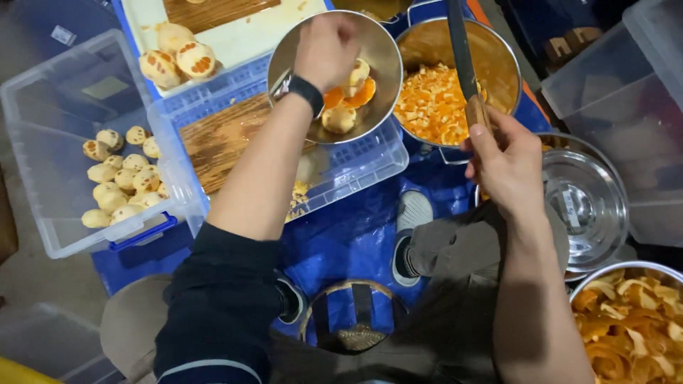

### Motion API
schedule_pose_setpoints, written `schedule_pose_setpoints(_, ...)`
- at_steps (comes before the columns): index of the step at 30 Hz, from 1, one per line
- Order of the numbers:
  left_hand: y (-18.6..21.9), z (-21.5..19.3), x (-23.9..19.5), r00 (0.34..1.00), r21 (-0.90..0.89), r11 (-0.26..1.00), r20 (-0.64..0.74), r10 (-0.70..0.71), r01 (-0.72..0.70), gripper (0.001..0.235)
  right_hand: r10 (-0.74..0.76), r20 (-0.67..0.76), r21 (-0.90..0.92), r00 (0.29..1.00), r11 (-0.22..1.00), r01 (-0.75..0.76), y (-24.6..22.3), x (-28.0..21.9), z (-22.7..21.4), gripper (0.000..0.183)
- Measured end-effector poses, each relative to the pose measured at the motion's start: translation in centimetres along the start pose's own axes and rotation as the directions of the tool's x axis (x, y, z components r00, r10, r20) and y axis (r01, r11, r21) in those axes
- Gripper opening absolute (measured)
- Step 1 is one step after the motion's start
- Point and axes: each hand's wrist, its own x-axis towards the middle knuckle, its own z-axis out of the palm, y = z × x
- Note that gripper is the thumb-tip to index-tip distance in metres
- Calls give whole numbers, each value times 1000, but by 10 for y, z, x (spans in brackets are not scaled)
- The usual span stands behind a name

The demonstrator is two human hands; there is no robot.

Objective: The person sits cross-legged on a blue tarp and uses a knife to peel and slice oranges on a wooden cutting board. They place the orange peels into a metal bowl and the sliced orange segments into a separate metal bowl.

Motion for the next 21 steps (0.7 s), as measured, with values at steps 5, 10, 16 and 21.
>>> schedule_pose_setpoints(5, -2, -15, -33, 852, 358, 926, 441, -282, 121, 47, -129, 8, -32, 992, 991, 129, -5, 0, 11, 47)
schedule_pose_setpoints(10, -7, -7, -39, 878, 509, 858, 376, -297, 72, 60, -145, 10, -48, 989, 988, 145, 4, 5, 8, 47)
schedule_pose_setpoints(16, 8, -54, -51, 829, 540, 841, 461, -315, 20, 36, -175, -1, -122, 985, 977, 174, 3, 5, 6, 45)
schedule_pose_setpoints(21, 14, -81, -66, 752, 452, 882, 534, -387, 132, 27, -103, -12, -95, 995, 990, 101, -2, 2, 13, 45)
